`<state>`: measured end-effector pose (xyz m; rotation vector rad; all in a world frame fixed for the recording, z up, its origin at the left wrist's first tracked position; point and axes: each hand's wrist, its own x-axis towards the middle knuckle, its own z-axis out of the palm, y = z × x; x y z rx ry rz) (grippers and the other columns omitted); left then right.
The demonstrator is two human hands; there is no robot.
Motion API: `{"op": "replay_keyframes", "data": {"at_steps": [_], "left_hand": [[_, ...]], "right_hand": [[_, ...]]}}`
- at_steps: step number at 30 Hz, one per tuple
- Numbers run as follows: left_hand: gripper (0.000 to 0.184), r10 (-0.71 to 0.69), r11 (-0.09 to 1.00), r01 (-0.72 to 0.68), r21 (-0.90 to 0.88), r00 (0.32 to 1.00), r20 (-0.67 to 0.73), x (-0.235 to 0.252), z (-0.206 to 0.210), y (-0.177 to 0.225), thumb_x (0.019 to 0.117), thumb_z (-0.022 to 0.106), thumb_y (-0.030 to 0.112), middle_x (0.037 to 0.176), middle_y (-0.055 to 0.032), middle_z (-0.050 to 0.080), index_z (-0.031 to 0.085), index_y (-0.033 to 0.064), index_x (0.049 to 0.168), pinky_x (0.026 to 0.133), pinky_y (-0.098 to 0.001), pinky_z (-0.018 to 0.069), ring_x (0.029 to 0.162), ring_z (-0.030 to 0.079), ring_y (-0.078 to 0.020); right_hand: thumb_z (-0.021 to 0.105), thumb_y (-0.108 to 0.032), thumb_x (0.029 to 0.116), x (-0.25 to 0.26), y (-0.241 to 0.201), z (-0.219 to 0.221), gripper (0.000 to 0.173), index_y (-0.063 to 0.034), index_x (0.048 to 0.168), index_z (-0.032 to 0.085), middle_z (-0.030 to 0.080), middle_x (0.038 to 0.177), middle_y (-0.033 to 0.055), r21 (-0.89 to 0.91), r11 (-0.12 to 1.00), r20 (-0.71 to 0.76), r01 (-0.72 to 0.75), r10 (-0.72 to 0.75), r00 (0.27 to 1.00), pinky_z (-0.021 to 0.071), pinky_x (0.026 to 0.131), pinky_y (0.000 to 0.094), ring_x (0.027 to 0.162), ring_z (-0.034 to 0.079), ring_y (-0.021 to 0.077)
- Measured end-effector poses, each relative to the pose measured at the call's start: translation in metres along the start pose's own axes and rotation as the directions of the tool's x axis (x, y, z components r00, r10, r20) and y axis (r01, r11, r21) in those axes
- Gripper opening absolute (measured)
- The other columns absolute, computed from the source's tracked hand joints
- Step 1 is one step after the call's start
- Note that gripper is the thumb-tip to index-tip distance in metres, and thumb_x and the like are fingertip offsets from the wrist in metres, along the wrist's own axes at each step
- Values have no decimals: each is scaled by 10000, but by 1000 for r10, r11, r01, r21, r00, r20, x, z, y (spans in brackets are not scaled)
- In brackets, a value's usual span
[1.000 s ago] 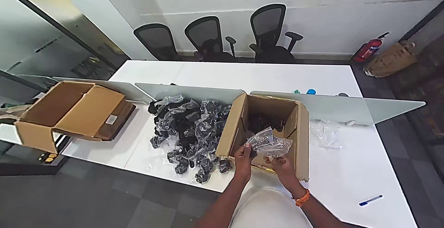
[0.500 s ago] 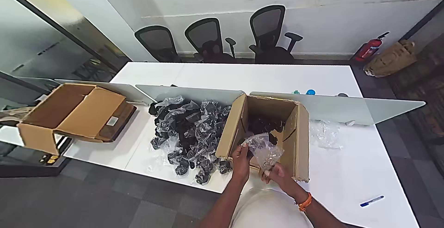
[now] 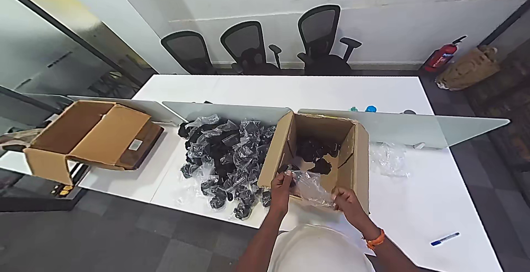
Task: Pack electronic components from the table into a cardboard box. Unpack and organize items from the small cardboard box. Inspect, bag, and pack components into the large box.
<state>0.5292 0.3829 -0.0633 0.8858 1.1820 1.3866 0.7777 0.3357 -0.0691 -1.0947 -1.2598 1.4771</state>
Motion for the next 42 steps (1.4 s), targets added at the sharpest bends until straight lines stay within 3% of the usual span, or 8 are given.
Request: {"op": "replay_keyframes", "data": {"at_steps": [3, 10, 16, 21, 27, 32, 35, 42], "left_hand": [[291, -55, 997, 52, 54, 997, 56, 0, -5, -2, 1060, 535, 178, 780, -45, 643, 666, 35, 843, 666, -324, 557, 704, 620, -138], [248, -38, 989, -16, 149, 934, 355, 0, -13, 9, 1027, 566, 132, 785, 9, 657, 675, 63, 815, 740, -283, 550, 753, 629, -76], [279, 37, 943, -170, 288, 910, 414, 4, -18, 5, 994, 623, 181, 1111, -125, 684, 691, 32, 769, 964, -351, 530, 1080, 636, -171], [281, 27, 931, -156, 329, 931, 365, 2, -14, 5, 1000, 614, 182, 1070, -114, 689, 700, 31, 779, 942, -325, 533, 1052, 638, -150], [321, 20, 923, -144, 357, 944, 330, 5, -19, 2, 1004, 611, 230, 1017, -96, 678, 668, 51, 743, 846, -308, 540, 947, 639, -129], [304, -15, 930, -120, 347, 932, 361, 4, -18, 1, 1004, 607, 206, 1063, -111, 684, 676, 34, 763, 886, -324, 546, 991, 646, -140], [290, -7, 939, -122, 322, 928, 373, 3, -17, -1, 997, 624, 220, 1072, -109, 692, 694, 36, 783, 910, -332, 548, 1025, 649, -150], [245, -157, 954, -15, 301, 827, 540, -7, -13, 6, 983, 658, 229, 1235, -146, 656, 748, 4, 953, 981, -352, 553, 1125, 641, -167]], "right_hand": [[539, -181, 985, -1, 3, -11, 192, -127, 807, 585, 576, 686, -38, -37, 999, 249, -11, 20, 968, 527, 577, 275, 600, 584, 81], [555, -258, 1033, 19, -12, 4, 318, -16, 1218, 644, 718, 958, 77, -37, 993, -8, -108, 108, 994, 601, 708, 324, 795, 697, 164], [610, -75, 976, 33, -9, 22, 248, -45, 1181, 473, 605, 777, 26, 5, 996, -195, 88, -86, 977, 510, 566, 289, 617, 577, 120], [534, -111, 1030, 32, -8, 25, 129, -55, 1145, 517, 587, 858, 36, 8, 995, -188, 98, -95, 977, 502, 576, 275, 665, 569, 121], [694, -77, 941, 22, -1, 13, 84, -48, 1021, 689, 694, 910, 47, -4, 996, -21, 92, -93, 995, 531, 516, 259, 584, 591, 100], [601, -21, 954, 21, -2, 11, 196, -9, 1110, 719, 725, 968, 50, -43, 996, -87, 72, -76, 993, 544, 619, 248, 697, 628, 85], [682, -46, 911, 21, -7, 10, 317, 23, 1220, 667, 704, 1168, 119, 25, 999, -56, 46, -45, 997, 607, 831, 333, 969, 696, 194], [621, -36, 936, 19, -12, 11, 436, 37, 1364, 577, 647, 1294, 150, 259, 964, -41, 55, -46, 998, 593, 860, 333, 1019, 680, 199]]}}
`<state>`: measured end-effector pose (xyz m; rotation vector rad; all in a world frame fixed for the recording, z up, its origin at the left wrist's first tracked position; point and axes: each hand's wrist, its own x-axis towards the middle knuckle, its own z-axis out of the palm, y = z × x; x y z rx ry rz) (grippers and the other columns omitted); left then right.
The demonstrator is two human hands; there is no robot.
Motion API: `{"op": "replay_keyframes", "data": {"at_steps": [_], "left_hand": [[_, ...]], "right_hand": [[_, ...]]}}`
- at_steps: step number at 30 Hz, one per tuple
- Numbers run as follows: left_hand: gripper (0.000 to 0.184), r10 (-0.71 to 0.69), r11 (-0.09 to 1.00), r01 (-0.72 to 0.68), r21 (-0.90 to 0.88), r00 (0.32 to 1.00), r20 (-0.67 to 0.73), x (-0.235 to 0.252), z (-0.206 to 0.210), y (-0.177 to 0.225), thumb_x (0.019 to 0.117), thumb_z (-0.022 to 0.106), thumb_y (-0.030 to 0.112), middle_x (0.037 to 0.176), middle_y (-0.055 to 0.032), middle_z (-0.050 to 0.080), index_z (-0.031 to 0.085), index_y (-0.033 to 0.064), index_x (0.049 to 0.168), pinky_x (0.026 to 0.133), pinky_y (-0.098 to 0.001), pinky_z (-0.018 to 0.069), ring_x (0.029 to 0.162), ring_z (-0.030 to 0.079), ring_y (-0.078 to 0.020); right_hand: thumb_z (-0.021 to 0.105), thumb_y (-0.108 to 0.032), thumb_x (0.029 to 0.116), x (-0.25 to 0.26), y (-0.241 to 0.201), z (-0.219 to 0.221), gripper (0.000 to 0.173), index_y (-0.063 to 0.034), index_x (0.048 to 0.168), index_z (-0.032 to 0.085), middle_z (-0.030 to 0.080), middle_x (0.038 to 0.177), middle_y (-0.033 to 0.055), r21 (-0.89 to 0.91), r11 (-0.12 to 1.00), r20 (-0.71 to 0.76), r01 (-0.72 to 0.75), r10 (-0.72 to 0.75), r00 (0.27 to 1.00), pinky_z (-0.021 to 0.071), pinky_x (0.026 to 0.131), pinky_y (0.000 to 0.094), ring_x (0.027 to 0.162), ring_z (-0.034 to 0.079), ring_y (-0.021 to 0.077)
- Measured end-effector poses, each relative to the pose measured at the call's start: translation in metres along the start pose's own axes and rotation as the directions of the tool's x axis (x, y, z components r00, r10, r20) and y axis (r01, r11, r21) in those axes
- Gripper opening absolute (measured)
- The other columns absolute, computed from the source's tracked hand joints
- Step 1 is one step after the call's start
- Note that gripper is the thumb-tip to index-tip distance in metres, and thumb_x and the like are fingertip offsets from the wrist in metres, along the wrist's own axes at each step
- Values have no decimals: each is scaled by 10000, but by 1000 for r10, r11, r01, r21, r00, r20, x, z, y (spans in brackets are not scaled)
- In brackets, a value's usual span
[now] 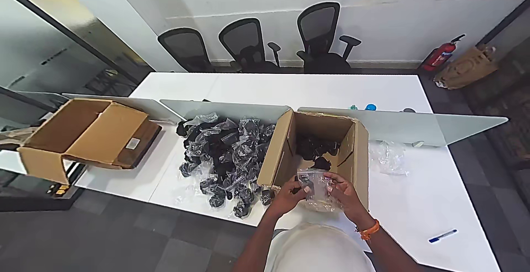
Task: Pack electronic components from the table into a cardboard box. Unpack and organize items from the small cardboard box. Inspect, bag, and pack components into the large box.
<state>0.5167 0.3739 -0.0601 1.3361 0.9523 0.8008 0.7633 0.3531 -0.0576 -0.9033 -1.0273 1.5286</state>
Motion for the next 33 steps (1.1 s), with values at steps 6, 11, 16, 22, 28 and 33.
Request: {"op": "replay_keyframes", "data": {"at_steps": [6, 11, 16, 22, 28, 33], "left_hand": [[291, -55, 997, 45, 59, 982, 180, 1, -10, 2, 1014, 634, 228, 1094, -103, 677, 718, 6, 845, 891, -321, 569, 964, 661, -120], [241, -42, 996, 37, 87, 998, 56, 3, -10, 10, 960, 706, 256, 1027, -82, 695, 737, 34, 871, 895, -330, 558, 953, 657, -122], [173, 63, 997, -50, 66, 974, -218, 11, -2, 3, 956, 688, 175, 994, -80, 705, 743, 43, 859, 859, -315, 569, 927, 666, -122], [195, 235, 935, -197, 296, 967, -97, 18, -4, -9, 937, 728, 226, 1377, -193, 582, 753, 40, 885, 1051, -345, 511, 1280, 566, -200], [201, 278, 907, -261, 330, 961, -5, 29, -3, -20, 942, 737, 245, 1372, -196, 589, 777, 48, 938, 1076, -367, 505, 1296, 563, -212], [200, 240, 943, -217, 253, 969, -66, 30, -5, -26, 921, 752, 224, 1370, -209, 593, 773, 29, 958, 1068, -353, 506, 1284, 575, -209]], "right_hand": [[645, -29, 953, 7, 0, -4, 212, 30, 1141, 722, 736, 1099, 111, -172, 977, -150, 128, -154, 977, 588, 819, 308, 911, 690, 162], [699, 14, 883, 7, 0, -5, 264, 36, 1146, 683, 707, 1079, 127, -136, 990, -174, 47, -70, 982, 584, 701, 309, 819, 668, 176], [716, 16, 858, 1, 1, -6, 326, -4, 1166, 610, 687, 1052, 107, -170, 985, -121, -37, 16, 993, 570, 594, 298, 718, 656, 165], [728, -237, 865, -1, 3, -16, 647, -85, 1444, 482, 579, 1391, 80, -735, 678, -35, -36, 15, 999, 511, 1054, 371, 1277, 563, 163], [679, -257, 961, 12, 25, 1, 245, -112, 1150, 736, 731, 1121, 4, -700, 698, 29, 154, -188, 982, 557, 982, 333, 1072, 674, 90], [657, -157, 954, 16, 39, 11, 155, -74, 1059, 736, 738, 994, 13, -566, 818, -25, 106, -146, 989, 586, 877, 290, 928, 696, 92]]}}
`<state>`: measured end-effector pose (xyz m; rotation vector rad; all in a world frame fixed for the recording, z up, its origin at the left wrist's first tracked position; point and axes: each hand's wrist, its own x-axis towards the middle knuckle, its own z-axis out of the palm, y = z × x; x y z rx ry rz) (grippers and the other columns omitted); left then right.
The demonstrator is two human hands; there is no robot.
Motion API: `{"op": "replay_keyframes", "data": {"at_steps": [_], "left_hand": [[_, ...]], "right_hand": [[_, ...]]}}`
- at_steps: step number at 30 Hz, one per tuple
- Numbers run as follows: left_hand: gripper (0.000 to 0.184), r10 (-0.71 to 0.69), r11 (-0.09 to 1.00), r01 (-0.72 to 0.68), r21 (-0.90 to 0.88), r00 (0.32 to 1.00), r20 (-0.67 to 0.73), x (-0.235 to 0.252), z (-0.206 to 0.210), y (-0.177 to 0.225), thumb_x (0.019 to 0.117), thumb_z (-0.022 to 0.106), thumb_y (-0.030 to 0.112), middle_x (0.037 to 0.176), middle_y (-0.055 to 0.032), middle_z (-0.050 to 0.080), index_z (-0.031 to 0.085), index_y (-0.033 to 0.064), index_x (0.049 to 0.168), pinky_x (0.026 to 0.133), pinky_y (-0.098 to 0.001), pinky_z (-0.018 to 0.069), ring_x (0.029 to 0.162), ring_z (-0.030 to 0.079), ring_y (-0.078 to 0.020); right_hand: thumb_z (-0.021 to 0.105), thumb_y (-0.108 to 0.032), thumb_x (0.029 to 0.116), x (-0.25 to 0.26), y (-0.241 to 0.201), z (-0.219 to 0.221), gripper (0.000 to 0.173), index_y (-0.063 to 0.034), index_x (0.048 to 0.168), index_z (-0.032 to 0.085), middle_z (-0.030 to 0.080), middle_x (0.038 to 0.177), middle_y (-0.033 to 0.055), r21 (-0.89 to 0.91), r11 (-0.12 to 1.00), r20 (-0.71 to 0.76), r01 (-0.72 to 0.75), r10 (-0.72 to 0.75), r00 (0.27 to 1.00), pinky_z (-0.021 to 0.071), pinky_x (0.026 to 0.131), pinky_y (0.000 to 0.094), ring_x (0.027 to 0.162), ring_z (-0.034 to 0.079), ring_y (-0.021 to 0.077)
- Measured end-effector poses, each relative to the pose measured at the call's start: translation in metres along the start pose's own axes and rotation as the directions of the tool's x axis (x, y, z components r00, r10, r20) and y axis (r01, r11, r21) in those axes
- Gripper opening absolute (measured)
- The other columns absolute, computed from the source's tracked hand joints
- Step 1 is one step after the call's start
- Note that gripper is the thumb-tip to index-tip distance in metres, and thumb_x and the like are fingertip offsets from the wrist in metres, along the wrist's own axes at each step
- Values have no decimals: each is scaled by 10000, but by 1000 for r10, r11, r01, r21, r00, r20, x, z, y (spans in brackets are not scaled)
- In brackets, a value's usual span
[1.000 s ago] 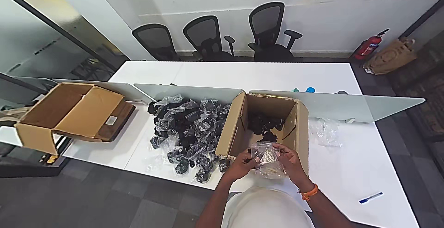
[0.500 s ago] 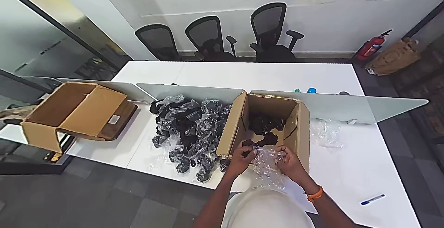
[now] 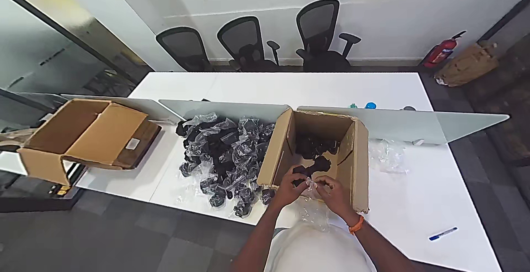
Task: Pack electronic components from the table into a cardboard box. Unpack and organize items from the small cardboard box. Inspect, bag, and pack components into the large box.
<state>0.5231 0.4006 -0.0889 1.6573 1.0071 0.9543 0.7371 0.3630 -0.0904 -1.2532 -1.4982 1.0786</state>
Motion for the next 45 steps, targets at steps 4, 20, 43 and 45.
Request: {"op": "replay_keyframes", "data": {"at_steps": [4, 20, 43, 45], "left_hand": [[174, -7, 998, 6, -57, 1000, -15, -3, -1, -2, 909, 754, 179, 1342, -207, 607, 757, 5, 920, 1023, -328, 533, 1230, 605, -186], [178, -6, 999, 9, -54, 998, 56, -1, -9, -11, 922, 743, 194, 1384, -197, 588, 770, 20, 944, 1068, -334, 506, 1275, 580, -187], [151, 31, 999, -31, 9, 999, 40, 2, -7, -16, 906, 758, 172, 1352, -209, 598, 765, 21, 897, 1046, -342, 519, 1259, 585, -204], [151, 55, 998, -56, 13, 998, 28, 1, -5, -18, 901, 763, 171, 1348, -215, 598, 765, 21, 885, 1058, -346, 510, 1269, 576, -209]], "right_hand": [[654, -163, 948, -1, -1, 5, 153, -71, 1041, 734, 735, 956, 13, 26, 999, 1, -25, 25, 1000, 582, 848, 286, 893, 692, 92], [694, -131, 904, -2, 7, 2, 175, -81, 1072, 703, 732, 973, -1, -63, 998, -85, 26, -31, 996, 596, 881, 294, 924, 702, 87], [699, -218, 926, 2, 13, 21, 159, -148, 1069, 704, 714, 941, -86, -299, 950, -100, 88, -123, 987, 452, 1090, 412, 956, 661, 33], [700, -212, 922, 2, 13, 21, 175, -142, 1082, 699, 715, 948, -81, -283, 955, -79, 84, -110, 991, 447, 1092, 415, 966, 661, 37]]}}
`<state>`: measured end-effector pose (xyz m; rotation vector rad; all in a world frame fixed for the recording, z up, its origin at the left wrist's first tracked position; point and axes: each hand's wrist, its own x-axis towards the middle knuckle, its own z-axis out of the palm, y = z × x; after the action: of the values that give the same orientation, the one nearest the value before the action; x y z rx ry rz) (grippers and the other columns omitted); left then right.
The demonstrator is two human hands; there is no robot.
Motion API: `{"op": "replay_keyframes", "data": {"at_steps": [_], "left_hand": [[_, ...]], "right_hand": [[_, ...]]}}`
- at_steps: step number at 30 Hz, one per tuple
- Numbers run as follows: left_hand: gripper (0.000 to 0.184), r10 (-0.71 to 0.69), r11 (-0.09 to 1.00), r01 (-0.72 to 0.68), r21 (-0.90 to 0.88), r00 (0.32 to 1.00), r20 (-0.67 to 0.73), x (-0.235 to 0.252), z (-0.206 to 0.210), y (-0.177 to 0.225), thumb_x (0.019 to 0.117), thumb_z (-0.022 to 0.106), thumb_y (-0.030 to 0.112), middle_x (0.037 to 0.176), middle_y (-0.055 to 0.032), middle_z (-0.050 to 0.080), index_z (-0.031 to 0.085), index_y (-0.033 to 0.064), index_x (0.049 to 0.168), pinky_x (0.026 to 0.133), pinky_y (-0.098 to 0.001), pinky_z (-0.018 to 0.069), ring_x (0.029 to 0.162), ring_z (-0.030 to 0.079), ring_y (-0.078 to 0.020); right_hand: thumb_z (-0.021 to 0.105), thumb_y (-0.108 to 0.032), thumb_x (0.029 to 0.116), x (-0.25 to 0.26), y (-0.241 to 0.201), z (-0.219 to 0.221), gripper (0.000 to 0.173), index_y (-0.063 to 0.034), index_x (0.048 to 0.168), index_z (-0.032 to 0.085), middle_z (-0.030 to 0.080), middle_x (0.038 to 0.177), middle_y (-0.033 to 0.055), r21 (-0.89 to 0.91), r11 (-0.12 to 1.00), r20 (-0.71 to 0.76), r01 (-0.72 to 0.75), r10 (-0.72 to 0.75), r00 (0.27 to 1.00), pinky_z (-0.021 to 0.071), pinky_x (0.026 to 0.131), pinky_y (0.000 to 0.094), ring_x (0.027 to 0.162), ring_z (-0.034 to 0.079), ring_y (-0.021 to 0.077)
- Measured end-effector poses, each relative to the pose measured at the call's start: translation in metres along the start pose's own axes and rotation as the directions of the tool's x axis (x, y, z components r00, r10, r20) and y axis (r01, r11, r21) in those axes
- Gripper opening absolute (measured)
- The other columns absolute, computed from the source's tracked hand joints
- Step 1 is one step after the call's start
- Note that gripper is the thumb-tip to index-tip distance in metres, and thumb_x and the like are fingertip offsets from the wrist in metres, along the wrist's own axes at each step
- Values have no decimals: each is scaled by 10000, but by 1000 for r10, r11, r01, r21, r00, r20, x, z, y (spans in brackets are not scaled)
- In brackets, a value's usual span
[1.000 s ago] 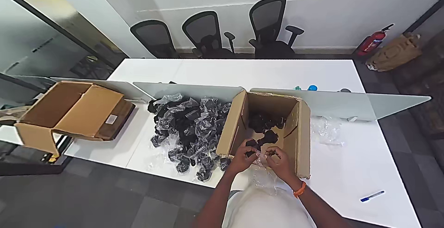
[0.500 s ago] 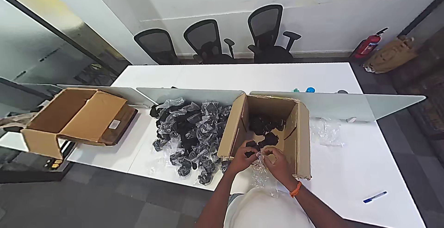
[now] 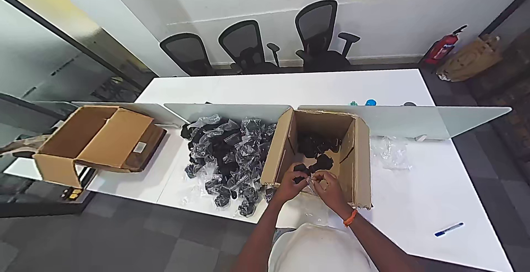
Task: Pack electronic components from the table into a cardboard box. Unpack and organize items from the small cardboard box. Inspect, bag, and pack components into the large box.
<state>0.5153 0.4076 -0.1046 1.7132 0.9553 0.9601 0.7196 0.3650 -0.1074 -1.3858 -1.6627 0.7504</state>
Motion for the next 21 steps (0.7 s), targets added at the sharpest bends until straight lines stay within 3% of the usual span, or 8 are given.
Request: {"op": "replay_keyframes", "data": {"at_steps": [5, 10, 13, 16, 21], "left_hand": [[150, 9, 1000, -9, 25, 1000, 2, -3, 1, -3, 900, 768, 184, 1363, -216, 585, 767, 35, 885, 1066, -351, 506, 1281, 567, -212], [154, 14, 1000, -15, 6, 998, 59, -2, 0, -4, 903, 765, 187, 1371, -221, 579, 766, 34, 886, 1084, -363, 490, 1302, 552, -222], [166, 1, 1000, 1, -23, 999, 48, -2, -1, -3, 909, 756, 192, 1369, -220, 579, 758, 28, 884, 1083, -362, 490, 1303, 550, -227], [167, -28, 998, 28, -55, 1000, 3, -2, -6, -1, 918, 724, 182, 1350, -217, 589, 736, 18, 888, 1052, -358, 510, 1269, 573, -224], [187, -8, 995, 9, -101, 1000, 7, -3, -15, 0, 894, 755, 199, 1347, -215, 596, 746, 12, 908, 1044, -358, 522, 1257, 585, -222]], "right_hand": [[702, -223, 928, 2, 2, 0, 223, -134, 1132, 695, 724, 1006, -74, 16, 1000, 53, -12, 12, 999, 444, 1108, 403, 1030, 658, 50], [675, -243, 927, -1, -4, 0, 151, -173, 1059, 697, 701, 952, -90, -72, 997, 37, -15, 17, 999, 423, 1054, 415, 924, 633, 50], [675, -256, 938, -1, -1, 1, 229, -170, 1150, 689, 712, 1015, -94, -34, 999, 50, -24, 25, 998, 413, 1088, 429, 1035, 635, 54], [694, -211, 923, 1, 1, -1, 294, -126, 1204, 670, 721, 1048, -53, 70, 997, 56, -45, 42, 998, 488, 1059, 437, 1071, 654, 93], [717, -163, 905, 2, -13, 5, 215, -114, 1112, 697, 727, 1016, -27, 110, 990, -7, -92, 93, 996, 560, 954, 352, 995, 680, 101]]}}
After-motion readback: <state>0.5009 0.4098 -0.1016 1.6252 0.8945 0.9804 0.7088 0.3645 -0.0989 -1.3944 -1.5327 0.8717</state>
